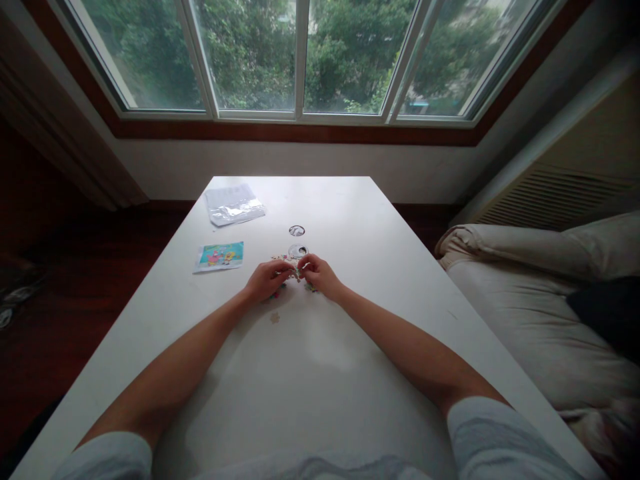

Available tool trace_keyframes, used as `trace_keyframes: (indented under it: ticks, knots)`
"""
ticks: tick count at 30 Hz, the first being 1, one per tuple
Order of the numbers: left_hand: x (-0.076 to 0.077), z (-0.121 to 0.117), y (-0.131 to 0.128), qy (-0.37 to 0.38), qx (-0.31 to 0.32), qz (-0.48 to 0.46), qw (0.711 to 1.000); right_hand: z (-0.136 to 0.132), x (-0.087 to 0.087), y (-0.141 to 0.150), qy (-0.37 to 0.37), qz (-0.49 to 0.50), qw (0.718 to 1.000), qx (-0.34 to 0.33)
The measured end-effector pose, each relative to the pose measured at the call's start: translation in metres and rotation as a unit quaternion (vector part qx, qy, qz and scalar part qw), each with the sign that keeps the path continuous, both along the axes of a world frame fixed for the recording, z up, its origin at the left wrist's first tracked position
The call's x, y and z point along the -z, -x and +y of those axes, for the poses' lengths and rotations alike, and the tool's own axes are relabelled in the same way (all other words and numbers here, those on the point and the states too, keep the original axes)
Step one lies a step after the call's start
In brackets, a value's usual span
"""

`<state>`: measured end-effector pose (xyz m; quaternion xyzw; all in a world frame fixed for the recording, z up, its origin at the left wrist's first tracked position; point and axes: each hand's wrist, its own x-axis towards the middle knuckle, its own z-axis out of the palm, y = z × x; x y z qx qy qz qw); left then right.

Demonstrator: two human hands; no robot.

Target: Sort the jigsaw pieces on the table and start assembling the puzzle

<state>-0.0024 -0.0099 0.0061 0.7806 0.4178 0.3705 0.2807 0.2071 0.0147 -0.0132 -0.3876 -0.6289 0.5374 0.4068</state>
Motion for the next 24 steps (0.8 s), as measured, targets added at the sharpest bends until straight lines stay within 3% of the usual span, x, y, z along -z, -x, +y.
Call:
trace_keyframes:
  ticks: [5, 11, 24]
  knots:
    - [0.0028, 0.0003, 0.0009, 0.022, 0.006, -0.004, 1.0, -0.0015, -0.0011, 0.0006, -0.004, 0.005, 1.0, 0.013]
    - [0.0008, -0.003, -0.0022, 0.052, 0.062, -0.04, 0.996, -0.0022, 0.0004, 0.0025, -0.039, 0.014, 0.999, 0.018]
    - [0.0077, 0.0017, -0.0009, 0.043, 0.019, -0.017, 0.999, -0.0003, 0.006, -0.0029, -0.074, -0.009, 0.996, 0.052]
